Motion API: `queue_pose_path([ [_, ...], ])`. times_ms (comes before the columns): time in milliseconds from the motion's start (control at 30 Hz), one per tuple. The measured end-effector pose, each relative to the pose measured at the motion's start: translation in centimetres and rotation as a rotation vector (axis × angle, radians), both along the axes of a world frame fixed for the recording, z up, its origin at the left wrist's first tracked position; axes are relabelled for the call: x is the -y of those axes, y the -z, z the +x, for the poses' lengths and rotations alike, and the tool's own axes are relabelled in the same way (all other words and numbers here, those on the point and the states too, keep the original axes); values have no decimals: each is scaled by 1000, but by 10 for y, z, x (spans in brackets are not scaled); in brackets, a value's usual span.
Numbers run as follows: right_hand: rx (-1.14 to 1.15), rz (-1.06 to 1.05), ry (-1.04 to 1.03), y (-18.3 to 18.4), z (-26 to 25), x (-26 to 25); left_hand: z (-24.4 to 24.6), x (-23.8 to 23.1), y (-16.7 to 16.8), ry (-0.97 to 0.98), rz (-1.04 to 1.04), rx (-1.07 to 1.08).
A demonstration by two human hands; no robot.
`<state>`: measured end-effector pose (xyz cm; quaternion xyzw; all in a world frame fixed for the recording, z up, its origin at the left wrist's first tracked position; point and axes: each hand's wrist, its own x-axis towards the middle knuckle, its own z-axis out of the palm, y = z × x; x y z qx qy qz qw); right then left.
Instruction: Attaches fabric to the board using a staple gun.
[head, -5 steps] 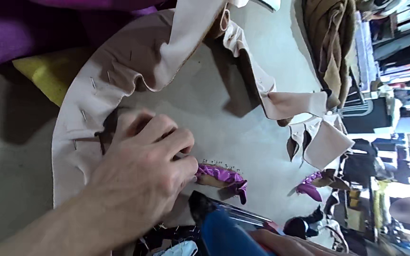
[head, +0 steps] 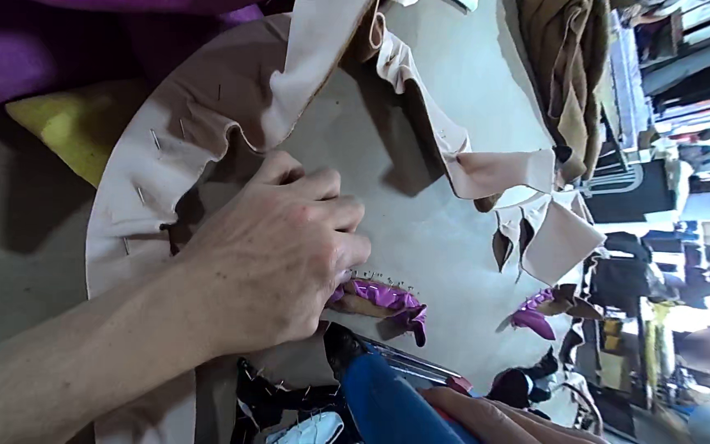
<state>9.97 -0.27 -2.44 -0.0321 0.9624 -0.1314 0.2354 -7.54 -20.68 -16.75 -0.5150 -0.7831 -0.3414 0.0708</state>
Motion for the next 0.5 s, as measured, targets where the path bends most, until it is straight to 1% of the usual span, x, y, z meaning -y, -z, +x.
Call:
queue_pose_path([
  [100,-9,36,11,-1,0,-5,-1,5,5,99,57,-9],
  [167,-30,45,29,-2,1,-9,1,7,6,151,19,-28],
  [233,-84,59,71,0,2,-13,2,5,7,146,-49,-68],
  [333,-150,63,134,2,5,-16,6,-3,6,92,-37,-125],
  [400,-148,54,134,3,6,-18,8,-3,7,102,-20,-178],
  [433,-140,48,136,3,8,-18,8,-2,7,120,-8,-183],
  [500,-137,48,129,5,9,-16,1,2,7,158,36,-99],
])
